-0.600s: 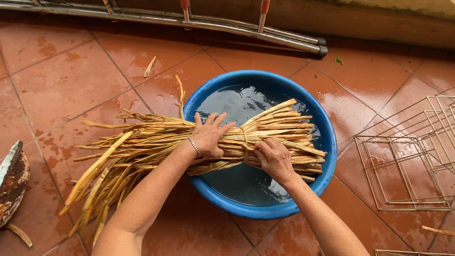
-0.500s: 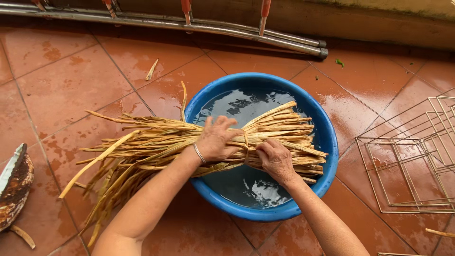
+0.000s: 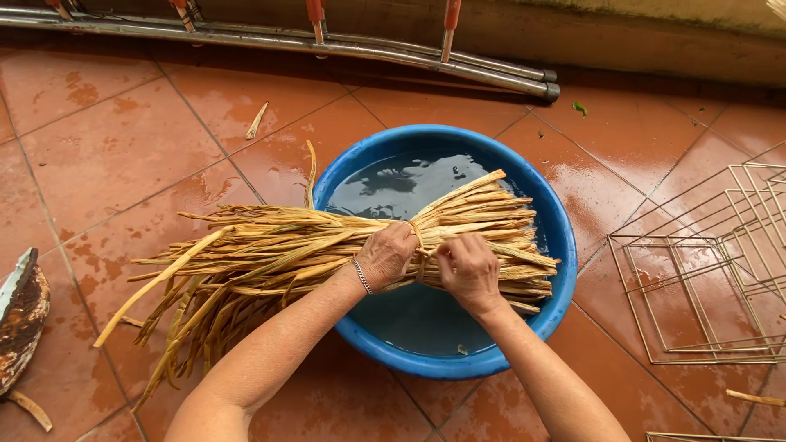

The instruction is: The person soaks a bundle of dried plant strips in a blue basin of water. They repeatedly submerge the strips, separate them, and arrange them on a nearby metal rack.

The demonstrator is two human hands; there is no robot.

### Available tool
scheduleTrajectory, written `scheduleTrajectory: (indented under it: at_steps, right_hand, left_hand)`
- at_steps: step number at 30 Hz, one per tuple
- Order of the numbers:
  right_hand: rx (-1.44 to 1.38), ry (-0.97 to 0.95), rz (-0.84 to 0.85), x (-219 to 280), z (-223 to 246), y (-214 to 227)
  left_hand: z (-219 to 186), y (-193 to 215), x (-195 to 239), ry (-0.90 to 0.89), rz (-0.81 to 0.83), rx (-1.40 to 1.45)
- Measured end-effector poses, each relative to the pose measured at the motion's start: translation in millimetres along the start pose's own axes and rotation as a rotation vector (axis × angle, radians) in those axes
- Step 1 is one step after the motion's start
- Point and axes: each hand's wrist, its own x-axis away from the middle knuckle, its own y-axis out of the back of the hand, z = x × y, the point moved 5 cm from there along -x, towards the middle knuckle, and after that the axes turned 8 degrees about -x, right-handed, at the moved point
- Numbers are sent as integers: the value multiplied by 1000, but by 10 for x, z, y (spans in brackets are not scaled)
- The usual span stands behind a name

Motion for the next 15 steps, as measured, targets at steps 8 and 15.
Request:
scheduleTrajectory:
  at_steps: [8,15]
  right_hand:
    - [-147,-98,20,110,21,-257]
    - [-319,-295,110,130,-76,-247]
  left_hand:
    - [-89,-169,-30,39,303,-16]
    - [-159,75,-153,-35,180,119]
